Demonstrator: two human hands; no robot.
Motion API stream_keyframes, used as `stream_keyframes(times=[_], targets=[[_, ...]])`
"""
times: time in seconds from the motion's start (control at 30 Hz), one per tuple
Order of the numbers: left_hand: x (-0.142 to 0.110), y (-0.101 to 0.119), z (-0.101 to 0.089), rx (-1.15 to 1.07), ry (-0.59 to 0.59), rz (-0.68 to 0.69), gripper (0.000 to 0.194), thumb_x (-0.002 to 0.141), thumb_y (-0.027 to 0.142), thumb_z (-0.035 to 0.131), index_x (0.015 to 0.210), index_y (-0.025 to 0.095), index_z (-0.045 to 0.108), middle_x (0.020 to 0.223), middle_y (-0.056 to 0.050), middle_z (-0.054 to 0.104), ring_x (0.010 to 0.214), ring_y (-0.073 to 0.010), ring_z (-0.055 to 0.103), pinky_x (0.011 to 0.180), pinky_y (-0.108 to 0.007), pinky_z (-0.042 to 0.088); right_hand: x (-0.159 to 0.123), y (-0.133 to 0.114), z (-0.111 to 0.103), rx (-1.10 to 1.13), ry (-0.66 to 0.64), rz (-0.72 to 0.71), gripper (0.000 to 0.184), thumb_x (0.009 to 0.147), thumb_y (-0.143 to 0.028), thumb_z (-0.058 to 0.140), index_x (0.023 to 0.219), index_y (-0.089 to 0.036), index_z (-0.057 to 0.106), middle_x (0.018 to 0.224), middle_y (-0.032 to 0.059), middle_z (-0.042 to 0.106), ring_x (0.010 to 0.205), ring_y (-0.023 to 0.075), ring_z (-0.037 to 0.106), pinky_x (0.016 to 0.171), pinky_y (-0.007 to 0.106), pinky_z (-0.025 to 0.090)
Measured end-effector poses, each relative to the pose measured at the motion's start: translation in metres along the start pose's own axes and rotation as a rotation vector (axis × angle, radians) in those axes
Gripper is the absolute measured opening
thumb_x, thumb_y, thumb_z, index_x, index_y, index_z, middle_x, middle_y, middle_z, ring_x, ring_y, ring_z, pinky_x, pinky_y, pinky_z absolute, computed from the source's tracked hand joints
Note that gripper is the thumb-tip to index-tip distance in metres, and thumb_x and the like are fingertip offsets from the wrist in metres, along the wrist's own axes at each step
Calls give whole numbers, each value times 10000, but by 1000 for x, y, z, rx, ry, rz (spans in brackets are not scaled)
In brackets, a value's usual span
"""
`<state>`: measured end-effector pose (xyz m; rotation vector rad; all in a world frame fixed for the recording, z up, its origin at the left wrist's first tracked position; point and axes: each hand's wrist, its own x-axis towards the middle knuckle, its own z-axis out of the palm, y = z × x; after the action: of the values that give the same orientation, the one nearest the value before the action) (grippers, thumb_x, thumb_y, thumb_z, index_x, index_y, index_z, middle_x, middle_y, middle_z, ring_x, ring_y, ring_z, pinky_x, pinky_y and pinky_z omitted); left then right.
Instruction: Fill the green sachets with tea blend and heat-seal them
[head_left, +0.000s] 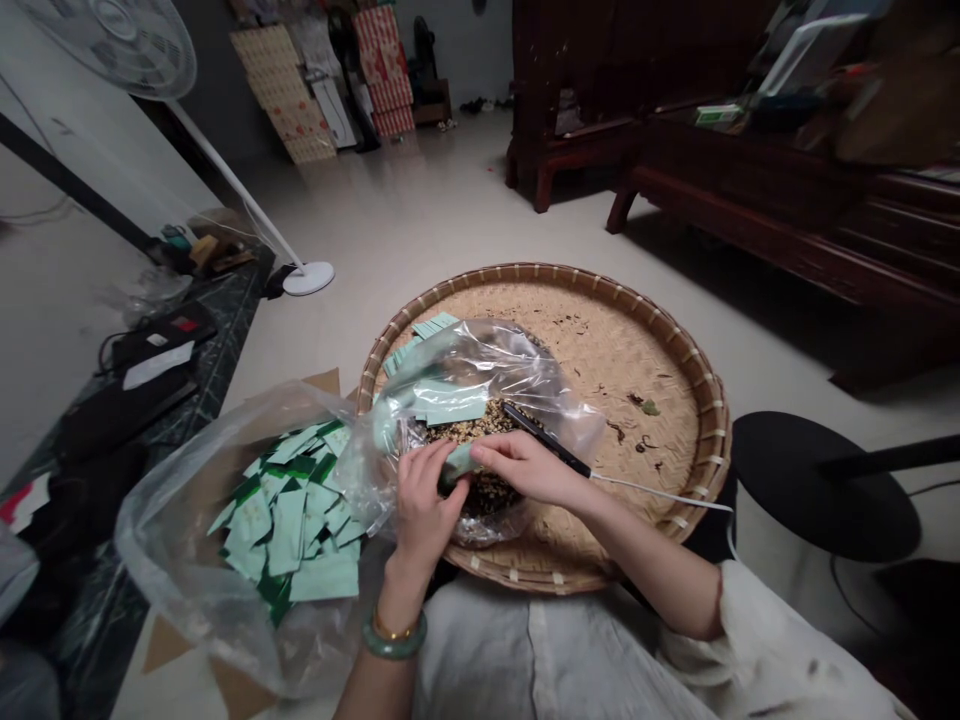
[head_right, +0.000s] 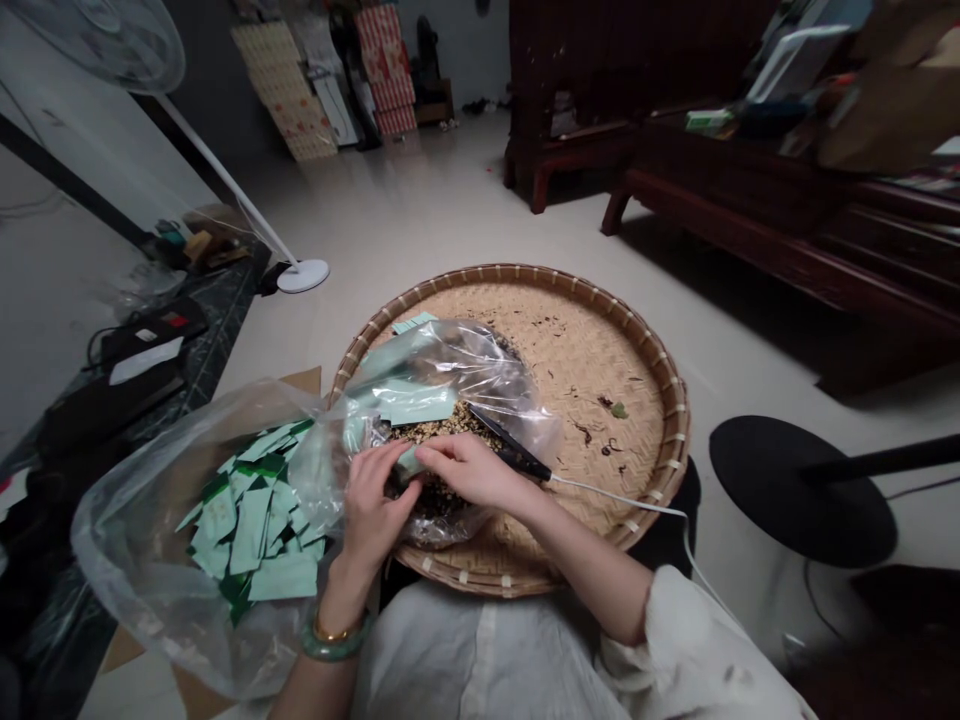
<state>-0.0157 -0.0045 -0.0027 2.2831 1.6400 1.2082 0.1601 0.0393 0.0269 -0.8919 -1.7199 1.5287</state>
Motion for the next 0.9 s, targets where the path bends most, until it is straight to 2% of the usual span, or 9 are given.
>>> stream_keyframes(times=[0.1,0.17,0.3,0.4,0.53,0.67,0.77,0.9], targets=[[1,-3,-4,3,61,-65,301,776,159,626,1074,202,627,1019,-75,664,969,-241,587,859,-423,493,-4,-11,-5,140,125,-38,345,925,-447,467,927,-176,681,818,47,709,872,182,671,816,351,527],[1,-5,-5,-5,63,-83,275,779,173,632,1054,192,627,997,-74,669,950,-234,593,847,-411,498,-7,-14,-6,151,161,-35,326,940,-405,447,973,-177,677,869,69,722,905,187,681,797,348,545],[0,-5,-2,-39,17,-79,269,803,191,616,1072,188,614,994,-78,672,947,-229,595,827,-385,509,-8,-12,5,-154,131,-93,156,866,-225,565,994,-208,653,961,48,712,883,176,665,775,327,535],[-3,-5,3,-38,-23,-74,323,802,188,614,1124,195,592,1025,-85,662,974,-238,584,840,-397,508,-5,-4,16,-347,206,-135,210,782,-116,622,976,-188,587,910,47,663,798,164,621,717,299,509],[-7,-9,7,-4,-57,-73,417,795,186,623,1204,204,543,1045,-89,641,985,-253,563,839,-417,506,-2,10,18,-420,242,-85,223,749,-110,646,896,-196,502,833,16,605,723,155,575,663,276,466],[-10,-12,10,29,-65,-81,449,803,220,637,1235,209,518,1035,-92,628,973,-262,552,822,-418,500,-4,21,13,-462,242,-11,218,773,-150,631,923,-207,483,793,-2,609,685,161,571,644,275,430],[-10,-13,12,24,-71,-75,456,797,212,642,1237,218,521,1039,-90,624,973,-262,545,843,-426,489,-5,24,13,-432,273,-27,153,786,-144,598,862,-214,484,762,-12,605,680,156,557,653,270,409],[-10,-12,11,-18,-116,-101,444,783,190,648,1211,228,538,1066,-84,614,1003,-261,541,846,-419,492,-2,20,13,-204,295,-46,160,778,-180,586,773,-220,431,709,-41,518,629,128,489,602,238,396]])
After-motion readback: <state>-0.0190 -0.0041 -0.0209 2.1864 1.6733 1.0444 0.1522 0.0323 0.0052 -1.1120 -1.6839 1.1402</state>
